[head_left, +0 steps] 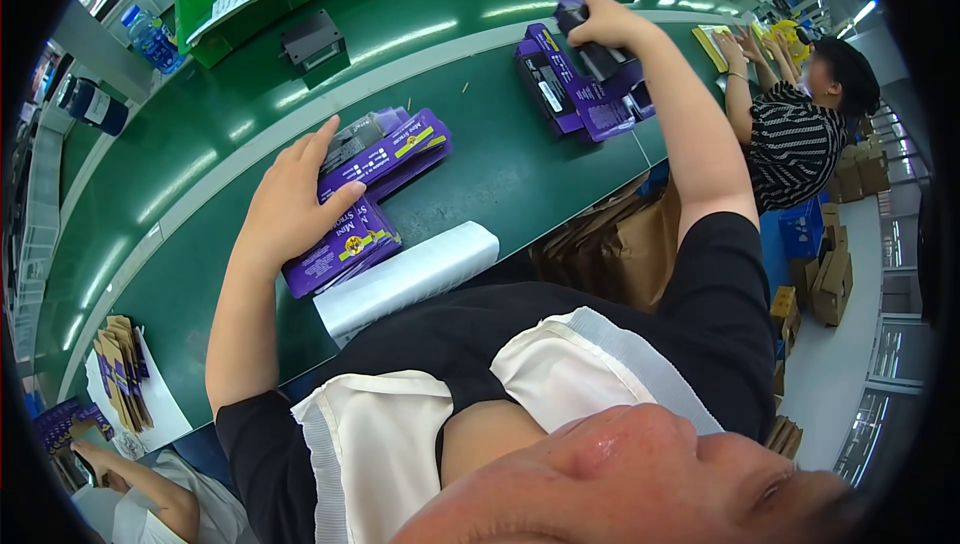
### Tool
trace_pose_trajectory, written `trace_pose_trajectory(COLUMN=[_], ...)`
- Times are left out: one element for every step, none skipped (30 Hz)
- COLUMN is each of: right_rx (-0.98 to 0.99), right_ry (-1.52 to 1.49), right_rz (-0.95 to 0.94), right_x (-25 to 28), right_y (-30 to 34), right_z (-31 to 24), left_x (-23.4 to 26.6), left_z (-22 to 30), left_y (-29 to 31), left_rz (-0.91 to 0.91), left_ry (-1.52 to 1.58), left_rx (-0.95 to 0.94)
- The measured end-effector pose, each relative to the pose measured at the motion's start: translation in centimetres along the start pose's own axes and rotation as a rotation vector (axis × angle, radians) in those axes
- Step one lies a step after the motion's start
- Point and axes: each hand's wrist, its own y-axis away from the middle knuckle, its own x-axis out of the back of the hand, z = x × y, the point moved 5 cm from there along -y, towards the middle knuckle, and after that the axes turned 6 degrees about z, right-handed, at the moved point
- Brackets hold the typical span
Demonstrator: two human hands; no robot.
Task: Applying labels and organizing product boxes on a factory assembly line.
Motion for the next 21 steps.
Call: trace_pose_trajectory(right_rx=[-0.003,-0.005,-0.003,-0.020,-0.036,-0.052,-0.070,-0.066,-0.060,-0.055,-0.051,-0.048,-0.048,-0.059,-0.071,-0.083,-0.089,-0.097,-0.103,-0.109,-0.115], right_ry=[-0.010,-0.023,-0.021,-0.001,0.019,0.039,0.058,0.062,0.089,0.115,0.140,0.165,0.165,0.170,0.174,0.178,0.175,0.179,0.159,0.139,0.119], right_rz=[-0.014,-0.028,-0.031,-0.047,-0.061,-0.074,-0.084,-0.088,-0.076,-0.064,-0.053,-0.042,-0.043,-0.050,-0.057,-0.064,-0.064,-0.072,-0.075,-0.078,-0.083], right_x=[-0.6,-1.0,-1.3,-1.7,-2.0,-2.3,-2.6,-2.8,-3.0,-3.2,-3.5,-3.7,-3.9,-4.1,-4.3,-4.5,-4.7,-4.9,-5.2,-5.4,-5.6], right_y=[0.7,1.3,2.0,2.5,3.0,3.3,3.5,3.6,3.7,3.8,3.8,3.8,3.6,3.5,3.2,3.0,2.8,2.6,2.5,2.4,2.4], right_z=[-1.3,-2.3,-3.0,-3.5,-3.8,-4.1,-4.3,-4.6,-4.8,-5.0,-5.2,-5.3,-5.5,-5.5,-5.6,-5.6,-5.6,-5.6,-5.6,-5.6,-5.6], left_x=[-0.1,-0.1,-0.1,-0.1,-0.1,-0.1,-0.1,-0.1,-0.2,-0.3,-0.3,-0.4,-0.5,-0.5,-0.5,-0.5,-0.4,-0.4,-0.5,-0.5,-0.5], left_z=[0.0,-0.1,-0.1,-0.1,-0.1,-0.1,-0.2,-0.1,-0.2,-0.2,-0.1,-0.1,-0.1,-0.1,0.0,0.0,0.0,0.0,0.0,0.0,-0.1], left_y=[0.0,0.0,0.1,0.1,0.1,0.1,0.1,0.1,0.0,-0.1,-0.1,-0.1,-0.1,-0.1,-0.2,-0.2,-0.2,-0.2,-0.2,-0.1,-0.1], left_rz=[-0.002,-0.002,-0.005,-0.003,0.001,0.006,0.009,0.012,0.009,0.006,0.001,0.004,-0.005,-0.002,0.002,0.005,0.009,0.006,0.007,0.008,0.009], left_ry=[-0.006,-0.031,-0.013,-0.017,-0.022,-0.027,-0.049,-0.030,-0.031,-0.034,-0.037,-0.048,-0.039,-0.041,-0.042,-0.045,-0.060,-0.049,-0.050,-0.051,-0.052], left_rx=[0.000,0.012,0.005,-0.002,-0.009,-0.017,-0.010,-0.021,-0.019,-0.018,-0.017,-0.015,-0.016,-0.018,-0.021,-0.023,-0.017,-0.027,-0.027,-0.026,-0.025])
